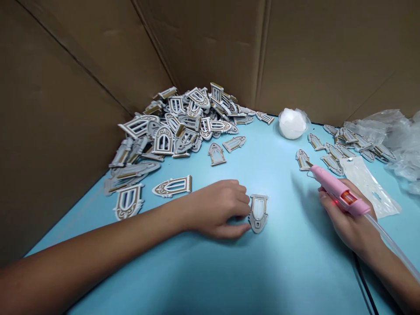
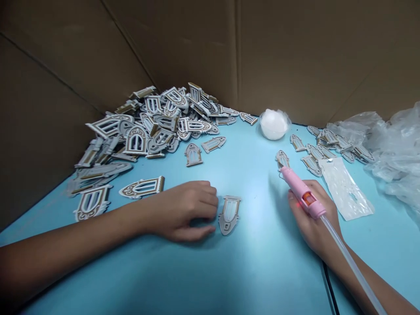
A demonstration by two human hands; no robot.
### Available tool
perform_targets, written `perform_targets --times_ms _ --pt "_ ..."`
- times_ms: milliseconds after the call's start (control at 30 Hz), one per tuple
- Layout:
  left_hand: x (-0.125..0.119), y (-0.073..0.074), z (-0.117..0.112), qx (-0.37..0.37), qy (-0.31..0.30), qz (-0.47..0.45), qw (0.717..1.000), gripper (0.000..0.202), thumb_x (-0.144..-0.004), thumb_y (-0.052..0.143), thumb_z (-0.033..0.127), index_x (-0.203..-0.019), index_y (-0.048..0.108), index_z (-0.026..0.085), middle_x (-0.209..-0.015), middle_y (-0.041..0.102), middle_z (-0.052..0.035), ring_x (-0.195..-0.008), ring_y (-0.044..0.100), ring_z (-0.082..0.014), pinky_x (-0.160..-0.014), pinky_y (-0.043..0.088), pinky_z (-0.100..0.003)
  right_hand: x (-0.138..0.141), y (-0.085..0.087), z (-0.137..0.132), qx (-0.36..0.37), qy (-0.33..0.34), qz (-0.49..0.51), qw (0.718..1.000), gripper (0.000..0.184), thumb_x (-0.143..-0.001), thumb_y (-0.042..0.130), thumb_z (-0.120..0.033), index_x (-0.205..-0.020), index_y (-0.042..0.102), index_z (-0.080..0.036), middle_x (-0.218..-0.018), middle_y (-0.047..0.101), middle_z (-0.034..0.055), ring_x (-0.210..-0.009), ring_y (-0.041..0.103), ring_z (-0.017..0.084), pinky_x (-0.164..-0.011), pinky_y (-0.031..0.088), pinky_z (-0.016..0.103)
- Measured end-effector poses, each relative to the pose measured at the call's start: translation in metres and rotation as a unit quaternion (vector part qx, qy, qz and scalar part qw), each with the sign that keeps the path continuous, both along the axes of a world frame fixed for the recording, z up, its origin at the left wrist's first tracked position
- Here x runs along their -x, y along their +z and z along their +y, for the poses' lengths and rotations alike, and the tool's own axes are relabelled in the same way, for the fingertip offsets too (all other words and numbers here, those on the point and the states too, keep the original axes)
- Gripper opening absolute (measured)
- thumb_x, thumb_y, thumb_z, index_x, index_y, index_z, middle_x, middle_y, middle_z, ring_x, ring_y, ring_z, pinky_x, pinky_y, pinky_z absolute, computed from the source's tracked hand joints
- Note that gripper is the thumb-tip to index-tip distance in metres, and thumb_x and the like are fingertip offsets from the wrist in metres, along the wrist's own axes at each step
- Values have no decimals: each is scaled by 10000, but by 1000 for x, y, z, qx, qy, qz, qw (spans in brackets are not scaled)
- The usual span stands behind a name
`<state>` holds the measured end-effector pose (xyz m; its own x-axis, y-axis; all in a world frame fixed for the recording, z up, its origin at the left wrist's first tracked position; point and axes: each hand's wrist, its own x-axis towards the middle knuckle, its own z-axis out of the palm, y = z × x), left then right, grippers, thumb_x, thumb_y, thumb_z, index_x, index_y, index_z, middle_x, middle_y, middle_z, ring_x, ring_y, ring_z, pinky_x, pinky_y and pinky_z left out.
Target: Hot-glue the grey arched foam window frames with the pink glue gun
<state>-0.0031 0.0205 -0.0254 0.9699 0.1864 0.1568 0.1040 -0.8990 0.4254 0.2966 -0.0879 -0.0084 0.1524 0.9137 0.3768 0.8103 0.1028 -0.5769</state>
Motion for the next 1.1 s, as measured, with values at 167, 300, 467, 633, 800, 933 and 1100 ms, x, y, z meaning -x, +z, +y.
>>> perform_targets --times_ms 167,300,467,633,800,933,1100 --pt "-4 8 -8 -25 117 94 988 786 -936 660 582 -1545 441 135 -968 729 -85 -856 654 -267 -769 430 -357 -5 0 -5 5 -32 10 999 151 -919 633 -399 -939 651 -250 -927 692 59 -811 686 239 -724 556 367" --pt "15 27 0 -13 159 154 975 962 -704 865 617 -1501 512 207 -1210 670 -120 -1111 619 -348 -865 465 -368 -6 0 -6 26 -61 35 997 174 -911 647 -418 -913 618 -246 -892 680 54 -832 689 247 -716 543 372" --pt "36 43 6 55 179 224 956 640 -630 826 153 -1237 653 260 -1145 645 -48 -1004 644 -269 -705 471 -267 -5 -2 -5 12 -37 43 998 156 -926 639 -397 -913 630 -241 -859 672 61 -769 669 236 -679 531 372" --pt "14 27 1 69 133 133 980 249 -901 553 79 -1002 709 245 -1136 662 -50 -1097 626 -236 -902 491 -316 -3 -5 -6 9 -16 32 999 153 -934 639 -393 -954 648 -242 -850 665 53 -735 669 227 -645 537 359" --pt "13 21 6 36 200 130 971 704 -766 816 244 -1413 539 228 -1460 519 -140 -1346 474 -356 -1072 455 -467 2 -6 -7 -15 21 9 1000 111 -925 639 -348 -937 667 -241 -837 672 39 -681 651 204 -625 535 333" --pt "21 22 13 54 250 161 953 371 -878 659 249 -1246 644 205 -1209 611 -108 -1165 574 -306 -960 503 -413 4 -6 -7 -22 24 2 999 98 -923 641 -332 -944 679 -244 -845 681 30 -679 650 192 -627 535 316" --pt "7 5 3 84 214 28 973 499 -1001 334 130 -1454 518 229 -1357 581 -114 -1266 543 -251 -1078 449 -414 6 -6 -8 -11 38 7 999 83 -935 625 -309 -958 676 -247 -875 684 27 -706 659 187 -649 545 309"
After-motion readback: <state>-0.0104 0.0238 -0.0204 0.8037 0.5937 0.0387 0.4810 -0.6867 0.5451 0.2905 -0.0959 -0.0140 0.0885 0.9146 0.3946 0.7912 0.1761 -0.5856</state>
